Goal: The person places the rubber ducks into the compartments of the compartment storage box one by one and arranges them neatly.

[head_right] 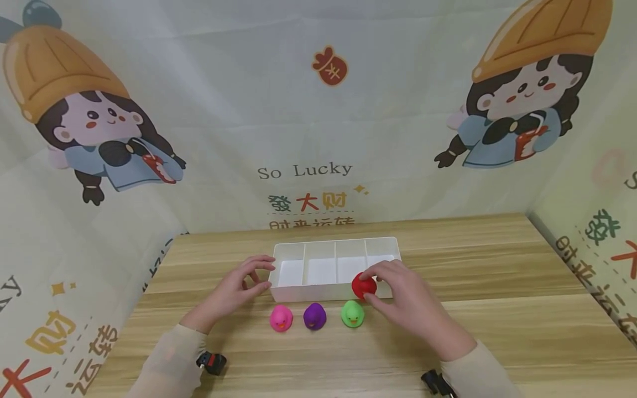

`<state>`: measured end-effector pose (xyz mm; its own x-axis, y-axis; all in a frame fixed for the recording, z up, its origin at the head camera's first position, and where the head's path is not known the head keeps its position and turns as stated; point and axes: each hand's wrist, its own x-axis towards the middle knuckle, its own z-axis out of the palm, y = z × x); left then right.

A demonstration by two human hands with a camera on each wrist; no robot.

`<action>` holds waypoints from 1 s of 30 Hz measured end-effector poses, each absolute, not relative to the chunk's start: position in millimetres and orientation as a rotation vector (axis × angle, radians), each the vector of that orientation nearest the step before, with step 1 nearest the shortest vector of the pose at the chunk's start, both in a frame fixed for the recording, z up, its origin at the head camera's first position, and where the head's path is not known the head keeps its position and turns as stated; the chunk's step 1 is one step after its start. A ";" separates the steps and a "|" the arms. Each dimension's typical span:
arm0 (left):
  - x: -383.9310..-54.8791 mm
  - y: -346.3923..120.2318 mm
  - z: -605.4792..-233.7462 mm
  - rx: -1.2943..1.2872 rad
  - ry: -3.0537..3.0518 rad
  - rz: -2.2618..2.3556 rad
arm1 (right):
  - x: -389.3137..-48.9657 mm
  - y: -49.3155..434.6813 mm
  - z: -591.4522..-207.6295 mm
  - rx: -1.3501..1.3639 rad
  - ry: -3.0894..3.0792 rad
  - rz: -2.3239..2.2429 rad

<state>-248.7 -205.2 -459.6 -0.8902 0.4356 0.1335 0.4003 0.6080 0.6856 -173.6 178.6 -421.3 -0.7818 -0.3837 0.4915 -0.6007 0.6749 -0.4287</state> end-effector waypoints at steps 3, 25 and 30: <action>-248.1 -204.7 -460.5 0.719 2.771 1.164 | -176.9 177.7 -422.7 0.781 -2.514 0.821; -250.7 -206.5 -458.7 0.710 2.762 1.157 | -199.7 153.2 -418.1 0.809 -2.563 0.858; -251.3 -204.4 -459.7 0.730 2.761 1.169 | -201.9 147.0 -416.0 0.800 -2.571 0.888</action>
